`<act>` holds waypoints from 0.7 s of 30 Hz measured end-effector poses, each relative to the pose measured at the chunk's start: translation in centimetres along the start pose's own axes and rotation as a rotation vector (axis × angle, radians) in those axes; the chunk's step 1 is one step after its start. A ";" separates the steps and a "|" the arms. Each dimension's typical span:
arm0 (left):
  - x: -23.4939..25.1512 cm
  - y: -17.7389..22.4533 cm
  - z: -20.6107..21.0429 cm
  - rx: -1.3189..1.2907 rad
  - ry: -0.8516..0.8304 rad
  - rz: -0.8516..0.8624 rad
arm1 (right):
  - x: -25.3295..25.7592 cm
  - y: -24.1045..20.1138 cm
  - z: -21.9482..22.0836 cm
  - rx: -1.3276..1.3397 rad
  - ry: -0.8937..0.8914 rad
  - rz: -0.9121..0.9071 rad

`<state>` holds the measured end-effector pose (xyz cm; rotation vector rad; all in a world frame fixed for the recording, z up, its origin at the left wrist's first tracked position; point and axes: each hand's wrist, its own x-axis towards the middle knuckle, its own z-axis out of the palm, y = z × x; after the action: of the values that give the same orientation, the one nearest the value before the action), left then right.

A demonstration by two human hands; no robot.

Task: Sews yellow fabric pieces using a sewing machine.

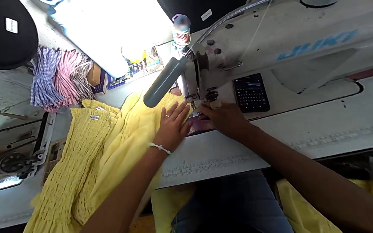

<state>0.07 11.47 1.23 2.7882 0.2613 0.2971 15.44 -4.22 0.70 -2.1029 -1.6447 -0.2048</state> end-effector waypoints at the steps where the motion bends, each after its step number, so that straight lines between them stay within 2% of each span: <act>1: -0.5 1.7 0.5 0.003 0.017 -0.091 | 0.1 0.4 -0.2 0.002 -0.008 -0.010; 2: -0.9 3.4 0.8 0.020 0.008 -0.174 | 0.2 0.8 -0.5 0.001 -0.021 -0.017; 4: -0.8 6.7 0.0 0.078 -0.142 -0.331 | 0.6 1.5 -0.7 -0.015 -0.014 -0.042; 7: 0.9 8.4 -2.6 0.138 -0.368 -0.434 | 1.2 2.3 -0.7 -0.028 -0.039 -0.051; 8: 1.1 8.2 -2.7 0.161 -0.342 -0.407 | 1.4 2.5 -0.7 -0.030 -0.036 -0.057; 12: 0.0 6.5 0.2 0.257 -0.001 -0.204 | 1.7 2.5 -0.5 -0.043 -0.036 -0.062; 15: -0.6 6.2 2.1 0.259 0.156 -0.168 | 1.7 2.4 -0.4 -0.038 -0.044 -0.058; 18: -0.8 6.1 2.9 0.214 0.220 -0.159 | 1.6 2.6 -0.1 -0.043 -0.025 -0.067; 21: -0.9 5.7 2.9 0.179 0.212 -0.140 | 1.4 2.6 0.4 -0.046 -0.005 -0.055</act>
<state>0.73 5.10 0.32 2.8949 0.5561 0.5613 18.21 -3.32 0.19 -2.0951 -1.7174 -0.2573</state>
